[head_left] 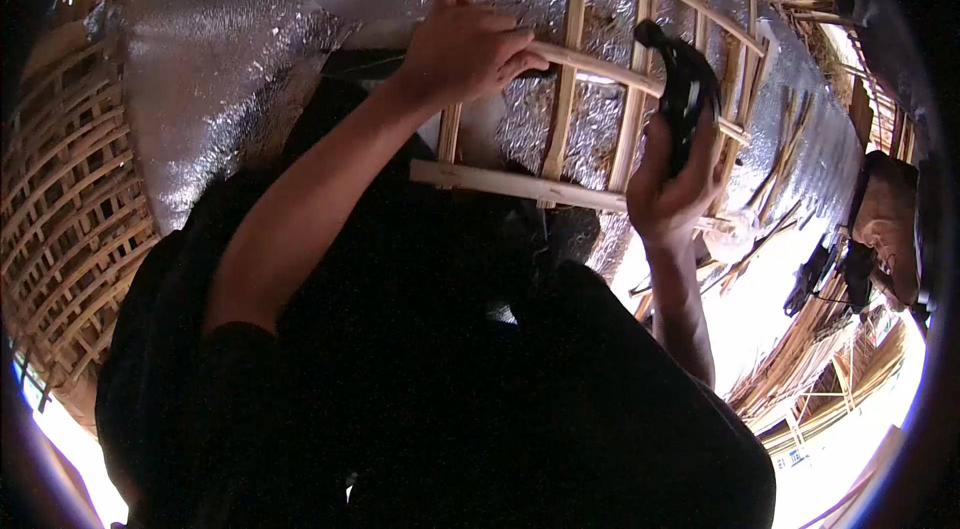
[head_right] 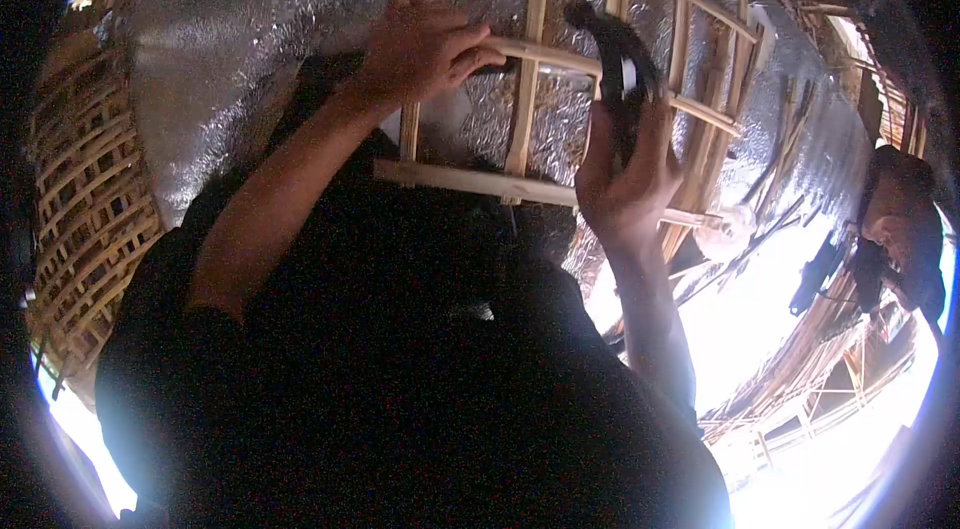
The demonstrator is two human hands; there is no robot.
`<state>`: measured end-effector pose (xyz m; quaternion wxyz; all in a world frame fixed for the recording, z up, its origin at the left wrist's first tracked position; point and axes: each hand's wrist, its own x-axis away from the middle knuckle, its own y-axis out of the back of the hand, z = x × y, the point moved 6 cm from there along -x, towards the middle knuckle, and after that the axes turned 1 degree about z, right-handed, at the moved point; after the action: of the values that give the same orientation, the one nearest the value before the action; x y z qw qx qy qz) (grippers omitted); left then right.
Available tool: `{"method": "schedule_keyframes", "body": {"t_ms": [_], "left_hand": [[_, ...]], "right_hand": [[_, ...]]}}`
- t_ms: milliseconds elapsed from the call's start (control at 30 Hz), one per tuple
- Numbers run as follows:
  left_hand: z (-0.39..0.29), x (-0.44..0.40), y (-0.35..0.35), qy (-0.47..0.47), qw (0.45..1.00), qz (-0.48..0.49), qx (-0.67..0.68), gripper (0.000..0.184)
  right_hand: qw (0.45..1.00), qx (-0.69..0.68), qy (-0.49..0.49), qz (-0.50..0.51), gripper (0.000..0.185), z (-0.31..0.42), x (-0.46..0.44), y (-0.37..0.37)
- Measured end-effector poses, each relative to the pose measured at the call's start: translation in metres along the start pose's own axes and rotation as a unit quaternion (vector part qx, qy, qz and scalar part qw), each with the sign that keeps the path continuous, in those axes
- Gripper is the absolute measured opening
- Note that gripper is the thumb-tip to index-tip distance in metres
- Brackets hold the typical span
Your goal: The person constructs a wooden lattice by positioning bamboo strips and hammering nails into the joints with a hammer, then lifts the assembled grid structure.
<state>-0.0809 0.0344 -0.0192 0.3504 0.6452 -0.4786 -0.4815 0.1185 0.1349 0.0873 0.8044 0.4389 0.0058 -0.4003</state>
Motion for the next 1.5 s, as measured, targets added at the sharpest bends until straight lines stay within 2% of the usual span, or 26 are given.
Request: {"method": "schedule_keyframes", "body": {"t_ms": [167, 267, 367, 433, 500, 567, 600, 633, 700, 733, 800, 867, 900, 967, 1000, 1033, 1100, 1133, 1233, 1267, 1300, 1367, 1400, 1433, 1467, 1500], "left_hand": [[-0.012, -0.001, -0.007, 0.008, 0.996, -0.093, 0.004, 0.029], [-0.019, -0.004, -0.007, 0.029, 0.998, -0.048, -0.014, 0.028], [-0.019, 0.000, -0.015, 0.041, 0.999, -0.032, -0.008, 0.029], [-0.019, 0.002, -0.017, 0.022, 0.996, -0.079, 0.028, 0.029], [-0.017, 0.001, -0.020, 0.016, 0.997, -0.068, 0.022, 0.029], [-0.021, 0.004, -0.019, 0.023, 1.000, 0.012, -0.015, 0.031], [-0.028, 0.009, -0.019, 0.020, 1.000, -0.005, 0.008, 0.030], [-0.024, 0.007, -0.017, 0.011, 0.999, -0.032, 0.019, 0.029], [-0.028, 0.002, -0.013, 0.006, 0.999, -0.047, 0.020, 0.030], [-0.027, -0.001, -0.011, 0.006, 0.999, -0.037, -0.001, 0.032], [-0.029, 0.009, -0.012, 0.010, 0.999, -0.041, -0.006, 0.033], [-0.023, 0.002, -0.014, -0.002, 0.995, -0.102, 0.008, 0.034], [-0.028, -0.001, -0.013, 0.008, 0.997, -0.072, 0.003, 0.033], [-0.025, -0.004, -0.007, 0.037, 0.999, -0.018, -0.029, 0.030], [-0.026, -0.004, -0.011, 0.026, 0.998, -0.053, -0.037, 0.027], [-0.031, 0.003, -0.017, 0.030, 0.999, -0.040, 0.005, 0.027], [-0.024, -0.003, -0.020, 0.032, 0.997, -0.044, 0.062, 0.025], [-0.024, -0.004, -0.019, 0.034, 0.997, -0.045, 0.054, 0.024], [-0.024, -0.002, -0.020, 0.026, 0.998, -0.056, 0.019, 0.024], [-0.028, 0.004, -0.019, 0.025, 0.997, -0.062, 0.038, 0.027], [-0.026, 0.001, -0.015, 0.019, 0.996, -0.076, 0.050, 0.030], [-0.024, -0.009, -0.013, 0.006, 0.996, -0.076, 0.051, 0.034], [-0.024, -0.009, -0.018, 0.000, 0.997, -0.060, 0.041, 0.034], [-0.022, -0.010, -0.014, 0.004, 0.999, -0.043, 0.025, 0.035], [-0.023, -0.008, -0.022, 0.046, 0.997, 0.062, 0.019, 0.039], [-0.032, 0.002, -0.027, 0.032, 0.999, 0.033, 0.028, 0.038]], "right_hand": [[0.992, 0.061, -0.040, 0.103, 0.046, -0.010, 0.001, -0.016], [0.990, 0.023, -0.075, 0.114, 0.046, -0.007, 0.002, -0.012], [1.000, 0.014, -0.016, -0.002, 0.045, 0.003, 0.008, -0.004], [0.994, 0.038, -0.066, 0.078, 0.046, -0.019, 0.028, -0.019], [0.976, 0.054, -0.118, 0.173, 0.047, -0.026, 0.026, -0.036], [0.994, 0.010, -0.065, 0.087, 0.045, 0.002, 0.003, -0.016], [0.997, 0.037, -0.059, 0.029, 0.043, -0.002, 0.015, -0.010], [0.993, 0.086, 0.042, 0.074, 0.044, -0.005, 0.016, -0.022], [0.968, 0.056, -0.115, 0.216, 0.043, -0.028, 0.022, -0.033], [0.979, 0.100, -0.027, 0.177, 0.044, -0.012, 0.011, -0.021], [0.990, 0.063, -0.055, 0.115, 0.044, -0.010, 0.019, -0.014], [0.958, 0.075, -0.150, 0.232, 0.044, -0.027, 0.031, -0.031], [0.974, 0.025, -0.117, 0.194, 0.045, -0.034, 0.031, -0.031], [0.977, 0.067, -0.062, 0.193, 0.047, -0.012, 0.010, -0.012], [0.991, 0.046, -0.051, 0.113, 0.049, -0.008, 0.011, -0.003], [0.994, 0.005, -0.091, 0.058, 0.049, -0.018, 0.024, 0.002], [0.969, 0.124, -0.066, 0.204, 0.049, -0.025, 0.025, -0.022], [0.971, 0.062, -0.077, 0.216, 0.048, -0.029, 0.024, -0.030], [0.985, 0.043, -0.062, 0.155, 0.043, -0.012, 0.009, -0.008], [0.997, 0.023, -0.055, 0.048, 0.042, -0.013, 0.017, 0.002], [0.993, 0.042, -0.082, 0.067, 0.041, -0.024, 0.029, 0.000], [0.976, -0.013, -0.117, 0.184, 0.041, -0.044, 0.029, -0.025], [0.980, 0.061, -0.028, 0.185, 0.043, -0.032, 0.012, -0.017], [0.952, 0.048, -0.171, 0.251, 0.043, -0.018, -0.005, -0.009], [0.978, 0.037, -0.125, 0.161, 0.043, -0.018, -0.002, -0.006], [0.994, 0.034, -0.082, 0.070, 0.044, -0.022, 0.008, -0.001]]}}
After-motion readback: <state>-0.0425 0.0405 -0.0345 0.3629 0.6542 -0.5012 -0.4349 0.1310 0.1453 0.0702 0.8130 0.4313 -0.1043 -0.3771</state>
